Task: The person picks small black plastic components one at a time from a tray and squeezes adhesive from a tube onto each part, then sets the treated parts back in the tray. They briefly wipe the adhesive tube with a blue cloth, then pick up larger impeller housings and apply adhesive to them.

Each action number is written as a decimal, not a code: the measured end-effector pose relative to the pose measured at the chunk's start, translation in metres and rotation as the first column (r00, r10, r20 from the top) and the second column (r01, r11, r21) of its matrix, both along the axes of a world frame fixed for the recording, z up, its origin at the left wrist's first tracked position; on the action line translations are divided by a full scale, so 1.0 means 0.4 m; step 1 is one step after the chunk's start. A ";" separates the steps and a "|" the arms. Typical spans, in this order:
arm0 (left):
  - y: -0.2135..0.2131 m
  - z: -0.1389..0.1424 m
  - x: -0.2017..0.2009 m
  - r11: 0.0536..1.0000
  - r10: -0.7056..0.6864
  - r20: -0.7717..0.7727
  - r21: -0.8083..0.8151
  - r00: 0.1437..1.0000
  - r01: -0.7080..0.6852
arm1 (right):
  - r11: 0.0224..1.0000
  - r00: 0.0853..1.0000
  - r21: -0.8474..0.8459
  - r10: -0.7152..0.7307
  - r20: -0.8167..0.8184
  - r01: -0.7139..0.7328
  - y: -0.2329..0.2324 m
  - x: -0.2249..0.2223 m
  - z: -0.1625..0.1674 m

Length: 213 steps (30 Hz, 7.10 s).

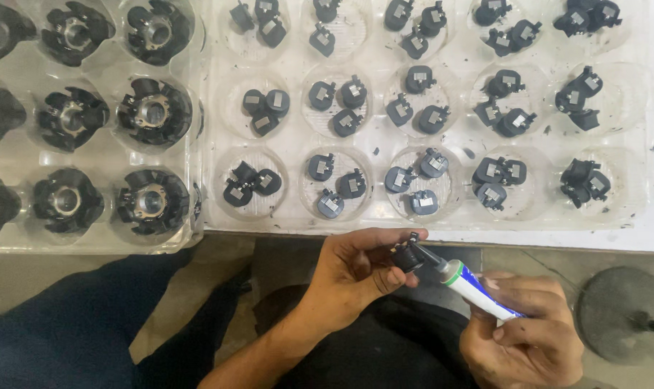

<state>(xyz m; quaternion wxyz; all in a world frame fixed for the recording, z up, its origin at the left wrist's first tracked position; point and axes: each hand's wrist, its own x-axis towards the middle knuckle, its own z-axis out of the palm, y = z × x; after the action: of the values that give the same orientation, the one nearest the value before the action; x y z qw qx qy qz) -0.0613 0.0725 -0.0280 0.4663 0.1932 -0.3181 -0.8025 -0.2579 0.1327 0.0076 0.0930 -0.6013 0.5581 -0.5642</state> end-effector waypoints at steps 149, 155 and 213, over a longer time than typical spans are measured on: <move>-0.035 0.063 0.031 0.963 0.230 0.275 -0.203 0.933 -0.177 | 0.987 0.973 0.112 0.133 -0.191 -0.113 0.017 -0.034 0.009; -0.030 0.063 0.024 0.967 0.215 0.253 -0.187 0.943 -0.170 | 0.988 0.976 0.143 0.085 -0.200 -0.056 0.022 -0.026 0.013; -0.107 0.158 0.252 0.777 0.517 0.659 -0.629 -0.546 -0.024 | 0.992 1.000 0.125 -0.011 -0.006 0.012 0.061 -0.033 -0.073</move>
<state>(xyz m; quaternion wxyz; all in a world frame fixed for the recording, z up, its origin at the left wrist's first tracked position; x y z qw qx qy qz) 0.0396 0.0297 0.0350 0.2165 0.7766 -0.5914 -0.0167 -0.2712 0.1569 -0.0216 0.1259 -0.5925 0.5962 -0.5270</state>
